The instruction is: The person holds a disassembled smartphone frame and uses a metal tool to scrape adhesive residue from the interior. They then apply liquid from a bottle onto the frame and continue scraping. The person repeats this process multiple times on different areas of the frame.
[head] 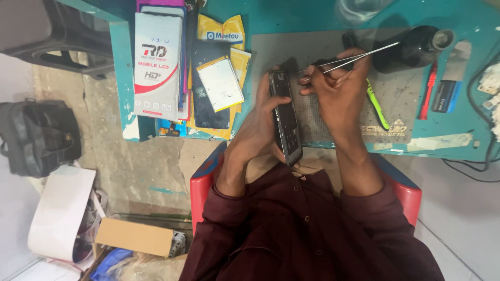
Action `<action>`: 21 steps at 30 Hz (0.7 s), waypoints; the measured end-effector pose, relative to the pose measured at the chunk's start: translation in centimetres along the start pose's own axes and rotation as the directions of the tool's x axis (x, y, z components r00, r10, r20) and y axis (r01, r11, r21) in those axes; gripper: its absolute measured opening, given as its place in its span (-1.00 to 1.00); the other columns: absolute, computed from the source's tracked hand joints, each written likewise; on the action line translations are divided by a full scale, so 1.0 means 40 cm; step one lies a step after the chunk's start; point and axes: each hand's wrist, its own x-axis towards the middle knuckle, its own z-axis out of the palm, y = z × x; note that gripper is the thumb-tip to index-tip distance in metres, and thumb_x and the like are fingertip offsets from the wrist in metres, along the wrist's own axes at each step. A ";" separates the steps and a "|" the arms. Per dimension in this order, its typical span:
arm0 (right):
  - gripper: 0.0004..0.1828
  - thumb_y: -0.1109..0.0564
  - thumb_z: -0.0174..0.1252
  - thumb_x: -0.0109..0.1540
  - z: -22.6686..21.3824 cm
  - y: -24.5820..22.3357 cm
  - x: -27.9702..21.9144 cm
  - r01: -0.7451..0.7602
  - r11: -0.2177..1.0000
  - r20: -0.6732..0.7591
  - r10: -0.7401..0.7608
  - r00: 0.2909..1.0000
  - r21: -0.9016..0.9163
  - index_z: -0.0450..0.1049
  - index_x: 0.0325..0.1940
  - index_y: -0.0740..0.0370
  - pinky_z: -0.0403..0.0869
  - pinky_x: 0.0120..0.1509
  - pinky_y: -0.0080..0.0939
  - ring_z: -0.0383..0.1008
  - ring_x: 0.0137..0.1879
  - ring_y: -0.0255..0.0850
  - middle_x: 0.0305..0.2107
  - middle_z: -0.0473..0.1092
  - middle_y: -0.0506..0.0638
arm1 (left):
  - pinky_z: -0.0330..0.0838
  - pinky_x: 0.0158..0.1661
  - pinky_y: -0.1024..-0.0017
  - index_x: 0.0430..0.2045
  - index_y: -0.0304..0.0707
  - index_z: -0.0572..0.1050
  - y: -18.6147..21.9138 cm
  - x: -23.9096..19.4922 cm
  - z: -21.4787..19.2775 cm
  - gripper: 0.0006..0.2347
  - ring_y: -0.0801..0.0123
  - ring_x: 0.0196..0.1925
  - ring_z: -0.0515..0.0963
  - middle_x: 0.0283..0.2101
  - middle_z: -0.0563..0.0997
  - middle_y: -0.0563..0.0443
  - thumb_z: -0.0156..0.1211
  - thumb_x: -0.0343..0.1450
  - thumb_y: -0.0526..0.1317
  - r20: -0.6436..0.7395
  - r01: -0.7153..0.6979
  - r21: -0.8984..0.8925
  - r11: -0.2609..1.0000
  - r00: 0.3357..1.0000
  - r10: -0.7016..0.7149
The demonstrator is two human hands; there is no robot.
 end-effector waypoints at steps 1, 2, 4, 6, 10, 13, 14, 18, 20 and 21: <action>-0.52 0.49 0.14 0.42 -0.003 0.000 0.000 0.001 1.000 0.010 -0.001 1.000 0.004 -0.01 0.19 0.28 0.69 -0.14 -0.25 0.67 -0.15 -0.11 -0.22 0.53 0.22 | 0.19 0.49 0.10 0.16 -0.13 0.16 -0.003 -0.006 -0.002 -0.17 -0.38 0.60 -0.03 0.53 -0.11 -0.44 0.61 0.04 -0.44 0.010 0.023 0.006 1.000 1.000 -0.023; -0.51 0.50 0.14 0.42 -0.006 0.001 0.002 0.001 1.000 0.020 -0.001 1.000 0.009 -0.01 0.20 0.28 0.68 -0.14 -0.25 0.67 -0.15 -0.11 -0.22 0.54 0.22 | 0.20 0.47 0.10 0.15 -0.14 0.16 -0.007 -0.011 -0.002 -0.19 -0.38 0.59 -0.02 0.52 -0.11 -0.45 0.59 0.05 -0.45 0.020 0.046 0.012 0.999 0.999 -0.046; -0.48 0.50 0.16 0.41 -0.011 0.006 -0.003 -0.002 1.000 0.034 0.002 0.999 -0.010 0.00 0.22 0.28 0.66 -0.18 -0.27 0.67 -0.16 -0.13 -0.23 0.53 0.21 | 0.19 0.53 0.18 0.15 -0.10 0.19 -0.012 -0.025 0.000 -0.37 -0.24 0.63 0.00 0.57 -0.09 -0.34 0.41 0.30 -0.61 0.014 0.066 0.078 0.995 0.998 -0.068; -0.46 0.51 0.19 0.40 -0.014 0.010 -0.006 -0.005 0.999 0.050 0.007 0.999 -0.033 0.00 0.23 0.28 0.64 -0.21 -0.30 0.67 -0.18 -0.14 -0.23 0.54 0.21 | 0.17 0.54 0.17 0.14 -0.11 0.19 -0.015 -0.034 0.001 -0.39 -0.25 0.63 -0.01 0.57 -0.08 -0.33 0.39 0.33 -0.61 0.011 0.062 0.092 0.994 0.998 -0.064; -0.45 0.49 0.24 0.40 -0.017 0.002 -0.001 0.038 0.986 0.076 -0.026 0.997 -0.165 0.03 0.24 0.27 0.61 -0.28 -0.34 0.67 -0.21 -0.17 -0.25 0.55 0.19 | 0.13 0.47 0.06 0.09 -0.18 0.17 -0.019 -0.039 0.003 -0.20 -0.44 0.54 -0.03 0.48 -0.13 -0.49 0.60 0.01 -0.31 0.006 0.028 -0.012 1.000 1.000 -0.028; -0.46 0.43 0.28 0.37 -0.009 -0.024 0.009 0.053 0.937 0.087 -0.024 0.996 -0.346 0.07 0.22 0.28 0.59 -0.34 -0.33 0.68 -0.27 -0.20 -0.34 0.56 0.16 | 0.17 0.51 0.16 0.16 -0.14 0.18 -0.026 -0.037 0.009 -0.28 -0.33 0.57 0.05 0.53 -0.16 -0.47 0.57 0.17 -0.41 0.018 0.080 0.009 0.997 0.997 -0.080; -0.46 0.41 0.30 0.36 -0.003 -0.035 0.012 0.048 0.912 0.089 -0.012 0.996 -0.408 0.09 0.21 0.28 0.59 -0.36 -0.32 0.68 -0.30 -0.21 -0.38 0.57 0.14 | 0.19 0.54 0.20 0.20 -0.12 0.19 -0.028 -0.037 0.010 -0.32 -0.28 0.60 0.09 0.56 -0.16 -0.45 0.53 0.29 -0.49 0.025 0.109 0.036 0.993 0.994 -0.110; -0.44 0.39 0.30 0.32 0.023 -0.076 0.027 0.283 0.762 0.221 -0.187 0.957 -0.582 0.10 0.24 0.35 0.63 -0.25 -0.23 0.69 -0.29 -0.14 -0.40 0.57 0.14 | 0.18 0.54 0.19 0.14 -0.11 0.18 -0.033 -0.040 0.012 -0.30 -0.25 0.55 0.07 0.54 -0.11 -0.37 0.57 0.21 -0.42 0.016 0.063 0.023 0.998 0.998 -0.064; -0.31 0.34 0.32 0.23 0.036 -0.091 0.039 0.240 0.677 0.204 -0.135 0.970 -0.696 0.07 0.31 0.43 0.55 -0.43 -0.18 0.61 -0.44 -0.04 -0.50 0.52 0.17 | 0.18 0.46 0.08 0.09 -0.15 0.18 -0.031 -0.042 0.009 -0.11 -0.42 0.50 0.05 0.46 -0.11 -0.49 0.65 -0.11 -0.13 0.009 0.034 -0.081 0.996 0.999 -0.033; -0.29 0.32 0.32 0.23 0.041 -0.097 0.044 0.213 0.669 0.200 -0.098 0.975 -0.712 0.05 0.32 0.43 0.53 -0.43 -0.16 0.60 -0.45 -0.03 -0.52 0.52 0.17 | 0.19 0.47 0.10 0.11 -0.14 0.19 -0.031 -0.042 0.009 -0.20 -0.39 0.52 0.06 0.48 -0.10 -0.47 0.58 -0.01 -0.21 0.013 0.055 -0.057 0.997 0.998 -0.055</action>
